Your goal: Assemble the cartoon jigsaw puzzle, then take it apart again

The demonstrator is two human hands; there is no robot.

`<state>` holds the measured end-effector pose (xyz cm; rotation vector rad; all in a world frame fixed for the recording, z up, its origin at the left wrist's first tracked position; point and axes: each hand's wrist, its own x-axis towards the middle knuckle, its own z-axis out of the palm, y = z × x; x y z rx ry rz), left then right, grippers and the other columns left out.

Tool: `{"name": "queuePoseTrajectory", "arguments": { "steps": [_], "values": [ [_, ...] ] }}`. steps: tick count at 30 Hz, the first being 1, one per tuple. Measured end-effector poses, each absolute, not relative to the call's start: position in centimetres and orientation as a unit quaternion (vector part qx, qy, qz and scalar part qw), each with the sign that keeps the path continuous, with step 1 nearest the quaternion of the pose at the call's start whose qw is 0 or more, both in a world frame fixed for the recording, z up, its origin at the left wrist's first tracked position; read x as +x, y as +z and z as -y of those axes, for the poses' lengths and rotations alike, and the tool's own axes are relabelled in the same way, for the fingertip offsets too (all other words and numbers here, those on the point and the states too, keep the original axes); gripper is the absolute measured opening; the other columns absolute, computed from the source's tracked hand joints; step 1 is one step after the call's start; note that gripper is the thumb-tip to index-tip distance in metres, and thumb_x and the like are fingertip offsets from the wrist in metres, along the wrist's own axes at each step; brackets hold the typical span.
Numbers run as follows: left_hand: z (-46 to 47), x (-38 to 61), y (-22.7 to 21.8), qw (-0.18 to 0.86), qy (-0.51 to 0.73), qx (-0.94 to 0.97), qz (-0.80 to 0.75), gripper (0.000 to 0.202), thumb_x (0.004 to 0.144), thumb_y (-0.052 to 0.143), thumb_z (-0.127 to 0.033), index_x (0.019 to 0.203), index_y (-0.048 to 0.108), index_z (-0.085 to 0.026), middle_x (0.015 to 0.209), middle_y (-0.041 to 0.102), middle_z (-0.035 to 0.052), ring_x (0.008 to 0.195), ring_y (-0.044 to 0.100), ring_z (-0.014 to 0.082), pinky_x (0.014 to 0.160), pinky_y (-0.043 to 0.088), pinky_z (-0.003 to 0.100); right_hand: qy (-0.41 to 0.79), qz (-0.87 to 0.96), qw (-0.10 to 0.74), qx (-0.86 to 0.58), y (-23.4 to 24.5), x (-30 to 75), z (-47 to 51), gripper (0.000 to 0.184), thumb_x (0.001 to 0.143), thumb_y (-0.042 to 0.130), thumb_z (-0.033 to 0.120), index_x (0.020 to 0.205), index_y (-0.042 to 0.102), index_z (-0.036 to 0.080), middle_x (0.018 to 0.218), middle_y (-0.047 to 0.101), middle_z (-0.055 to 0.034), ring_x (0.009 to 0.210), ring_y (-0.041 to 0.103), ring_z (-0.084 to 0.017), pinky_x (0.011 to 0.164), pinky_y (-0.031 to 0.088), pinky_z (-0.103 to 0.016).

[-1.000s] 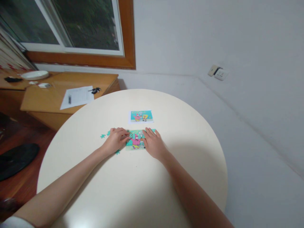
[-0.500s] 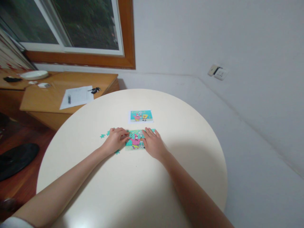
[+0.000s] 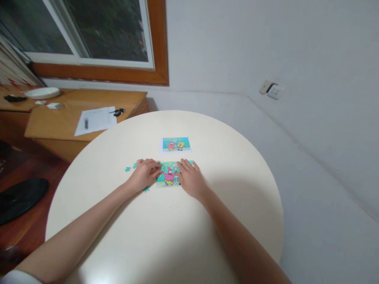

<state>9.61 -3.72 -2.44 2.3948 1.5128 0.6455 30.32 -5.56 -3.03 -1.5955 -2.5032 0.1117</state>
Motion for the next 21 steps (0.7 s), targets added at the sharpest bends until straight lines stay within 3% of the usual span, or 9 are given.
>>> {"name": "queuePoseTrajectory", "arguments": {
  "steps": [21],
  "values": [
    [3.76,9.77,-2.18,0.127,0.208,0.812,-0.531,0.014,0.081,0.057,-0.024,0.09,0.066,-0.018,0.096,0.066,0.0079,0.093,0.058,0.0238,0.081,0.031,0.041,0.037,0.839,0.08,-0.538,-2.84,30.23,5.63,0.046,0.093,0.027,0.023,0.134,0.042,0.011,0.143,0.038,-0.0138,0.133,0.033,-0.024,0.108,0.026,-0.045]
  ]
}}
